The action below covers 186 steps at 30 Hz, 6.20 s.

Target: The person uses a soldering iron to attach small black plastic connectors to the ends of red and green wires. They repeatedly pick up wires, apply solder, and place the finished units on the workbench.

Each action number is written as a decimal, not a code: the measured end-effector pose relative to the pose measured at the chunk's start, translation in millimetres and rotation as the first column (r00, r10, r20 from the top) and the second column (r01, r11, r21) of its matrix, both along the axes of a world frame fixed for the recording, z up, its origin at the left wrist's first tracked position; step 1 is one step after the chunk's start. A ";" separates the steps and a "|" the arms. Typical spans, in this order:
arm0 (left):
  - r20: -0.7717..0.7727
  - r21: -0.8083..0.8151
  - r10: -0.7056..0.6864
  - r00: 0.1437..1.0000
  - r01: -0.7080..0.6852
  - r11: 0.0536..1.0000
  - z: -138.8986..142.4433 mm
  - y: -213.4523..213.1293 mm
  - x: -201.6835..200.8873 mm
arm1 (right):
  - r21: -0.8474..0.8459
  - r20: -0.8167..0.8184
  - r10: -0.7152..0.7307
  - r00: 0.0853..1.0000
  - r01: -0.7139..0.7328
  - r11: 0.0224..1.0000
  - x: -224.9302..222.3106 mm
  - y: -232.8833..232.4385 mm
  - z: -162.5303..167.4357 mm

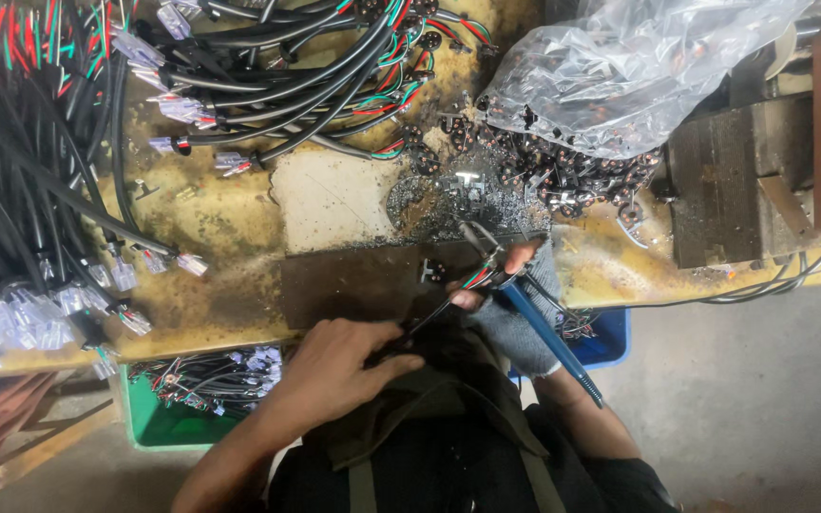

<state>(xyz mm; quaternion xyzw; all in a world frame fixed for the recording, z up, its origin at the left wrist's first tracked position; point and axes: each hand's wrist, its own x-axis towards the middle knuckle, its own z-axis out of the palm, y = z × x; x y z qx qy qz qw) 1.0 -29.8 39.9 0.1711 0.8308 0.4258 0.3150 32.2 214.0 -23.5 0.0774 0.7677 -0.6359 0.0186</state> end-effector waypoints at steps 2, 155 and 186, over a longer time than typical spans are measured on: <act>-0.134 0.139 0.112 0.985 -0.093 0.986 -9.0 22.2 5.9 | -0.030 -0.058 0.032 0.998 -0.034 0.999 -1.2 1.2 -0.6; -0.471 0.176 0.389 0.792 -0.348 0.921 -51.9 45.8 -6.0 | 0.045 0.058 0.129 0.990 -0.132 0.990 58.5 42.0 -69.5; -0.471 0.159 0.378 0.797 -0.345 0.925 -52.4 45.3 -5.2 | 0.273 -0.283 -0.015 0.959 0.095 0.957 71.6 34.9 -81.0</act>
